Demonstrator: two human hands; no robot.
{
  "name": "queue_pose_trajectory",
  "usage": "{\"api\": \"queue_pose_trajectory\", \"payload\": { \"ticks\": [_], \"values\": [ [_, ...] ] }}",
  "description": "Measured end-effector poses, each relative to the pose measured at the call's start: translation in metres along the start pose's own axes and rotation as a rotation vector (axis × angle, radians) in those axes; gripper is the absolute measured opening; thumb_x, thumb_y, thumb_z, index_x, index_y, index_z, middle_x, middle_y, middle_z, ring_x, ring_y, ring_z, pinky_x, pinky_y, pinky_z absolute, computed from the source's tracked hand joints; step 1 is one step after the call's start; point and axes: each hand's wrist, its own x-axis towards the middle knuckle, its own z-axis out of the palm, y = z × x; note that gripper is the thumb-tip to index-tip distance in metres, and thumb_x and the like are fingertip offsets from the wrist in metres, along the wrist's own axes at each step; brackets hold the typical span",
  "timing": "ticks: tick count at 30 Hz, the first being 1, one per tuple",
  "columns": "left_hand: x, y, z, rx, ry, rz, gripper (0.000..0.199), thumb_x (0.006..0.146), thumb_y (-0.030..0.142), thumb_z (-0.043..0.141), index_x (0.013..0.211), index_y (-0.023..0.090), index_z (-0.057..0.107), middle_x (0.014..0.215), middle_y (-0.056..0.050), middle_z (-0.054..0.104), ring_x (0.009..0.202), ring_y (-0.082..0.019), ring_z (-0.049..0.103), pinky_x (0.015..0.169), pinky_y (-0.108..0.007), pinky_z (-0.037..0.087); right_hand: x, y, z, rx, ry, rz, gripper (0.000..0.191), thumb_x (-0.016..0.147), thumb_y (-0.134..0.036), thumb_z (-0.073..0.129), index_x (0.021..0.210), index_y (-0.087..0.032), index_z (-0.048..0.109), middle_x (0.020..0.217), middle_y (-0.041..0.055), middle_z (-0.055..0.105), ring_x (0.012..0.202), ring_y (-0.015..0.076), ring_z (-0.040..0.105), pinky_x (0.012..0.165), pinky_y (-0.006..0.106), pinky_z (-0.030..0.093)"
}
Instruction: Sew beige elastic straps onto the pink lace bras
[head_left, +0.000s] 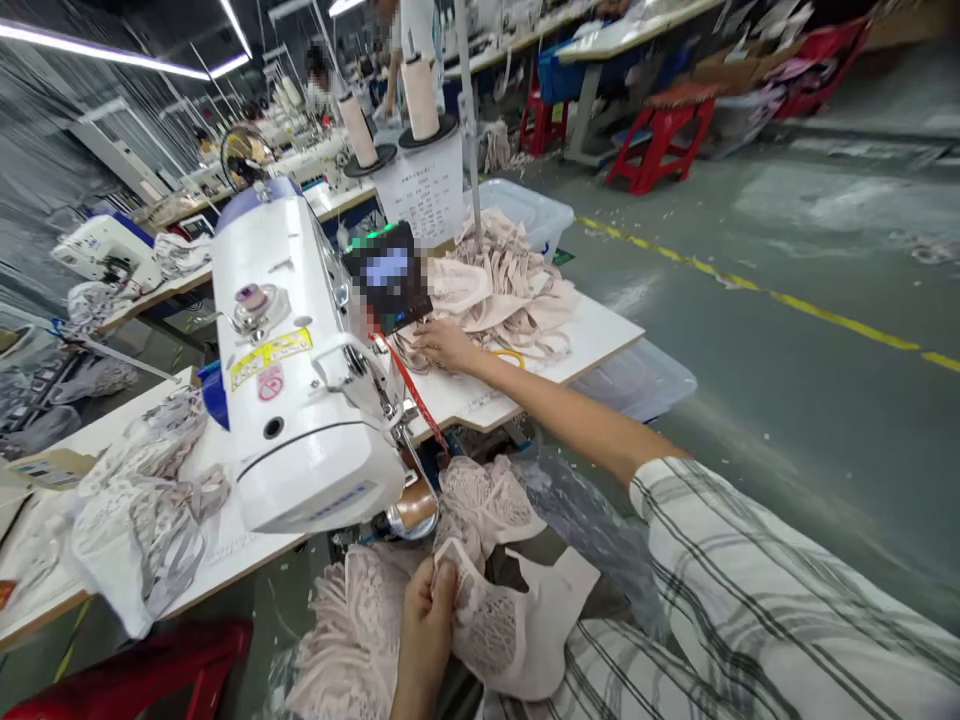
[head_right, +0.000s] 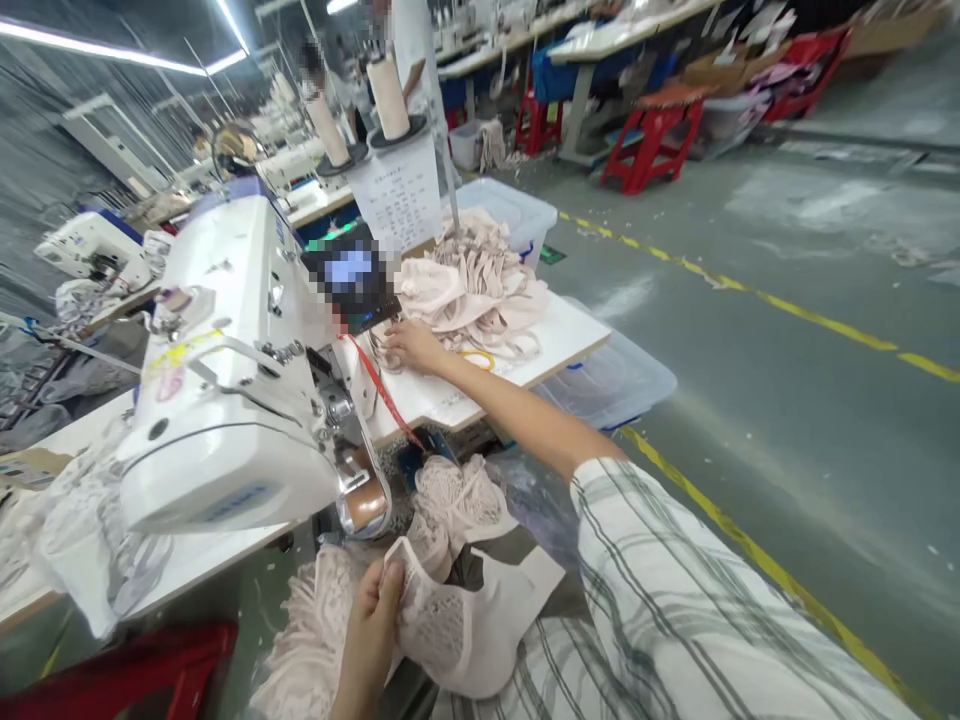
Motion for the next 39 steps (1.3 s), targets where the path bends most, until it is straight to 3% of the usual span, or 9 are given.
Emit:
{"api": "queue_pose_trajectory", "payload": {
  "ticks": [4, 7, 12, 17, 23, 28, 32, 35, 39],
  "values": [
    [-0.003, 0.015, -0.001, 0.003, 0.005, 0.054, 0.049, 0.084, 0.066, 0.060, 0.074, 0.018, 0.063, 0.071, -0.002, 0.057, 0.073, -0.018, 0.053, 0.070, -0.027, 0.045, -0.046, -0.024, -0.032, 0.099, 0.201, -0.026, 0.040, 0.104, -0.030, 0.030, 0.115, -0.018, 0.068, 0.129, 0.0115, 0.065, 0.128, 0.0191, 0.054, 0.107, 0.036, 0.041],
    [-0.015, 0.032, -0.004, 0.031, 0.071, 0.141, 0.045, 0.084, 0.064, 0.061, 0.080, 0.020, 0.070, 0.072, -0.003, 0.063, 0.076, -0.022, 0.059, 0.070, -0.027, 0.046, -0.097, -0.058, -0.049, 0.461, 0.337, 0.032, 0.045, 0.105, -0.042, 0.026, 0.113, -0.020, 0.065, 0.102, 0.0083, 0.071, 0.096, 0.0183, 0.067, 0.085, 0.032, 0.051],
    [-0.030, 0.041, -0.009, 0.204, 0.212, 0.257, 0.039, 0.082, 0.057, 0.066, 0.102, 0.025, 0.076, 0.080, -0.007, 0.073, 0.072, -0.024, 0.062, 0.065, -0.028, 0.047, -0.181, -0.125, -0.048, 0.457, -0.493, -0.295, 0.029, 0.091, -0.044, 0.060, 0.110, -0.023, 0.066, 0.086, 0.0019, 0.072, 0.069, 0.0152, 0.064, 0.062, 0.025, 0.041],
    [-0.010, 0.034, -0.009, 0.362, -0.169, 0.191, 0.043, 0.086, 0.059, 0.060, 0.087, 0.018, 0.076, 0.069, -0.006, 0.066, 0.064, -0.020, 0.055, 0.059, -0.027, 0.039, -0.216, -0.146, -0.021, 0.183, -0.625, -0.409, 0.035, 0.085, -0.039, 0.065, 0.115, -0.021, 0.060, 0.074, 0.0003, 0.066, 0.062, 0.0157, 0.055, 0.055, 0.025, 0.026],
    [-0.012, 0.038, -0.007, 0.132, 0.031, 0.106, 0.049, 0.084, 0.063, 0.060, 0.072, 0.015, 0.067, 0.063, 0.001, 0.054, 0.062, -0.014, 0.045, 0.058, -0.024, 0.035, -0.243, -0.128, 0.007, 0.576, -0.248, 0.109, 0.034, 0.088, -0.052, 0.057, 0.087, -0.018, 0.065, 0.089, 0.0080, 0.066, 0.084, 0.0194, 0.058, 0.075, 0.031, 0.043],
    [-0.016, 0.039, 0.000, 0.089, 0.014, 0.096, 0.040, 0.089, 0.051, 0.058, 0.074, 0.015, 0.068, 0.069, 0.000, 0.059, 0.065, -0.013, 0.048, 0.060, -0.023, 0.039, -0.263, -0.147, 0.048, 1.410, -0.623, 0.484, 0.060, 0.083, -0.076, 0.052, 0.088, -0.019, 0.067, 0.067, -0.0004, 0.057, 0.061, 0.0128, 0.049, 0.061, 0.027, 0.043],
    [-0.020, 0.039, 0.006, 0.156, 0.026, 0.123, 0.039, 0.091, 0.048, 0.055, 0.076, 0.015, 0.069, 0.066, 0.000, 0.058, 0.063, -0.013, 0.048, 0.058, -0.023, 0.039, -0.256, -0.151, 0.056, 1.648, -0.313, 0.804, 0.046, 0.071, -0.060, 0.078, 0.089, -0.018, 0.070, 0.056, -0.0077, 0.044, 0.051, 0.0066, 0.039, 0.052, 0.020, 0.037],
    [-0.024, 0.039, 0.002, 0.250, 0.092, 0.180, 0.039, 0.093, 0.046, 0.054, 0.073, 0.016, 0.067, 0.066, 0.000, 0.058, 0.063, -0.013, 0.048, 0.058, -0.023, 0.038, -0.248, -0.135, 0.040, 1.574, -0.095, 0.841, 0.039, 0.064, -0.049, 0.086, 0.083, -0.017, 0.072, 0.058, -0.0072, 0.048, 0.051, 0.0046, 0.039, 0.050, 0.018, 0.035],
    [-0.024, 0.040, -0.003, 0.325, 0.099, 0.206, 0.038, 0.095, 0.044, 0.052, 0.073, 0.017, 0.067, 0.059, 0.002, 0.052, 0.056, -0.012, 0.044, 0.054, -0.023, 0.033, -0.244, -0.128, 0.012, 1.459, -0.399, 0.651, 0.036, 0.066, -0.050, 0.084, 0.081, -0.019, 0.075, 0.086, 0.0027, 0.069, 0.076, 0.0129, 0.062, 0.072, 0.027, 0.051]
  ]
}}
